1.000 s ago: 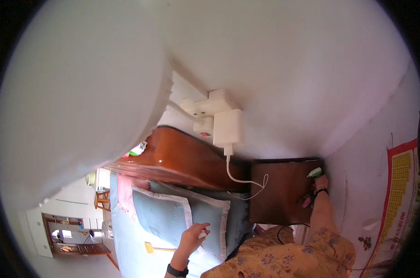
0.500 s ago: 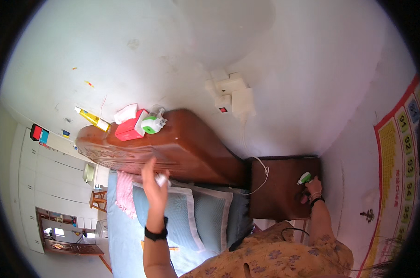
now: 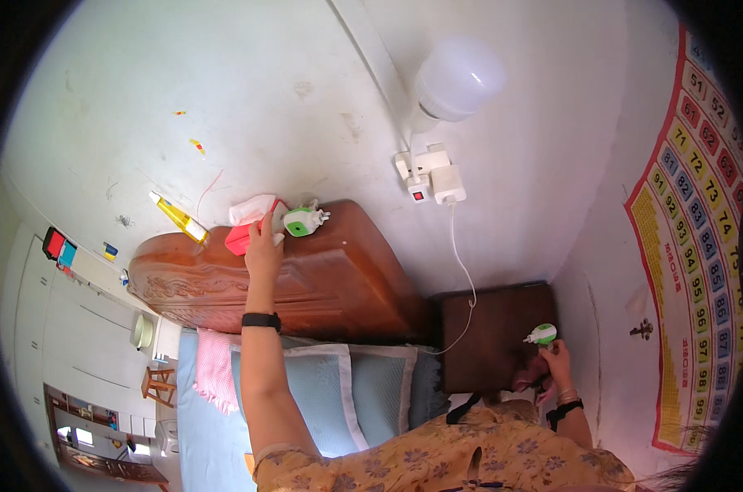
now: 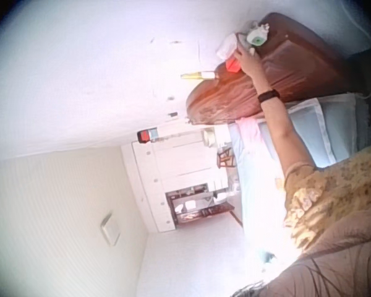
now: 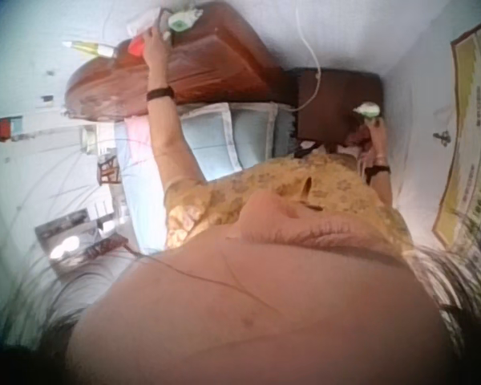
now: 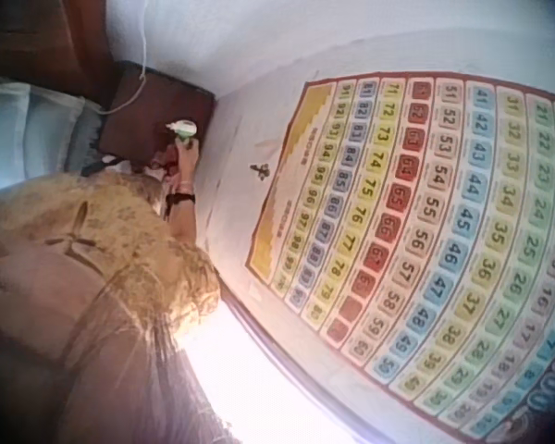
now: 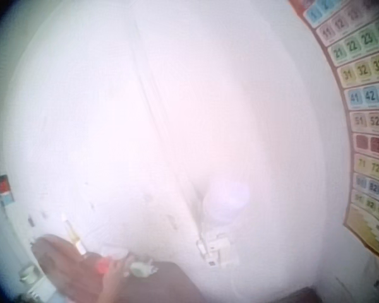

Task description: The person cleans a portable light and an electric plug with a cloth, then wipes a small wooden table and a mosquito repellent device.

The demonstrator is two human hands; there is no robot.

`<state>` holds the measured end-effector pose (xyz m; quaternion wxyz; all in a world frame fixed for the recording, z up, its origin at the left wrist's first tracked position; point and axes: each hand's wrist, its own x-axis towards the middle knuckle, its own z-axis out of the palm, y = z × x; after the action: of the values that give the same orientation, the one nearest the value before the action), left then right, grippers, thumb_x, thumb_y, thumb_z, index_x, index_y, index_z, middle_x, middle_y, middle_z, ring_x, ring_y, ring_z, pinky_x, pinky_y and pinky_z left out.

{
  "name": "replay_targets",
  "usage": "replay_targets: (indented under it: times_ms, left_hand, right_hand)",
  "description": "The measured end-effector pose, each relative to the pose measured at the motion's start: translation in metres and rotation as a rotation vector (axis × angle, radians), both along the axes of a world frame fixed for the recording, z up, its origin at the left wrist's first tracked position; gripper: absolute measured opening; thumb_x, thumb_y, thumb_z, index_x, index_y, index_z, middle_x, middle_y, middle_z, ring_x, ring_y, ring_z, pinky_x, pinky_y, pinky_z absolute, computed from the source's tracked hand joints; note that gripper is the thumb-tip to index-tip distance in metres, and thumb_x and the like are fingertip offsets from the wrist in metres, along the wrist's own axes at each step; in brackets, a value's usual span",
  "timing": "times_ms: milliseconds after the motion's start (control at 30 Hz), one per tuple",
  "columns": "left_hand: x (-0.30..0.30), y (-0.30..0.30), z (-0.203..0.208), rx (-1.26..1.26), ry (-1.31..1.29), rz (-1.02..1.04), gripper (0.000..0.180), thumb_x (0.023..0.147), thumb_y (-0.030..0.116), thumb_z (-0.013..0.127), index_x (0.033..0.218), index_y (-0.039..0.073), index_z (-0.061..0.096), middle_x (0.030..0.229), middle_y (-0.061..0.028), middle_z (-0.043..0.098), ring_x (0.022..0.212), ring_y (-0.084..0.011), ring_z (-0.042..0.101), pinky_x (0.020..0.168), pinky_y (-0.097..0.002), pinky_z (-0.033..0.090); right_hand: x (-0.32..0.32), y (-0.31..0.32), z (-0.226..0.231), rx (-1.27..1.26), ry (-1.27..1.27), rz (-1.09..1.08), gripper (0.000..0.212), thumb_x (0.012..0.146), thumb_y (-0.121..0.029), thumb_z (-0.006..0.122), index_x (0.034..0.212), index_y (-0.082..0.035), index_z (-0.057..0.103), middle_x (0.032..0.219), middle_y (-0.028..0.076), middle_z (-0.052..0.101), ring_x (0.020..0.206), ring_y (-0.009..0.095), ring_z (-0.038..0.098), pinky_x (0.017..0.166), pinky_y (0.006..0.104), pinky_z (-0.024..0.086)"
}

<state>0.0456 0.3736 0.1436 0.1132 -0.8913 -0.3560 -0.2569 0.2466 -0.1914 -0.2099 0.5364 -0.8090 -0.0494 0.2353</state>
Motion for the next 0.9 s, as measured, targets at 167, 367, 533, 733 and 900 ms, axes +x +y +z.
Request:
replay_targets:
  times_ms: [167,367,533,733,900]
  left_hand:
    - [-0.014,0.003,-0.001,0.073,-0.086,-0.059,0.053,0.076,0.009,0.061,0.126,0.015,0.043,0.112,-0.0188,0.047,0.090,-0.0384,0.056,0.071,-0.0439,0.048]
    - [-0.057,0.043,0.001,0.082,-0.024,-0.102,0.057,0.075,0.002,0.061,0.127,0.015,0.043,0.119,-0.0203,0.044,0.098,-0.0399,0.052,0.078,-0.0426,0.047]
    - [-0.066,0.056,-0.010,-0.048,-0.185,-0.205,0.062,0.074,0.004,0.064,0.130,0.017,0.041,0.128,-0.0196,0.038,0.104,-0.0381,0.050,0.081,-0.0407,0.047]
    - [-0.057,0.024,-0.010,-0.045,-0.282,-0.212,0.066,0.073,0.008,0.068,0.132,0.017,0.039,0.138,-0.0161,0.031,0.110,-0.0362,0.048,0.083,-0.0388,0.047]
    - [-0.035,-0.019,0.002,0.028,-0.251,-0.374,0.068,0.073,0.010,0.068,0.133,0.018,0.038,0.138,-0.0152,0.031,0.115,-0.0359,0.045,0.085,-0.0385,0.046]
  right_hand:
    - [-0.018,-0.010,-0.006,-0.092,-0.155,-0.094,0.043,0.069,-0.025,0.070,0.099,0.002,0.053,0.088,0.015,0.060,0.080,0.023,0.058,0.071,0.0336,0.046]
    - [-0.024,0.007,0.013,-0.087,-0.173,-0.089,0.042,0.070,-0.028,0.069,0.095,0.002,0.054,0.080,0.015,0.061,0.073,0.025,0.059,0.069,0.0345,0.046]
    - [-0.028,0.030,0.032,-0.061,-0.260,-0.136,0.039,0.070,-0.026,0.069,0.095,0.000,0.054,0.080,0.012,0.060,0.073,0.021,0.058,0.069,0.0339,0.046]
    - [-0.036,0.036,0.048,-0.001,-0.223,-0.174,0.038,0.070,-0.025,0.069,0.095,0.000,0.055,0.079,0.012,0.061,0.072,0.020,0.058,0.068,0.0324,0.046]
    - [-0.041,0.034,0.044,-0.009,-0.192,-0.190,0.037,0.070,-0.025,0.070,0.094,0.000,0.055,0.077,0.011,0.061,0.070,0.019,0.057,0.066,0.0320,0.047]
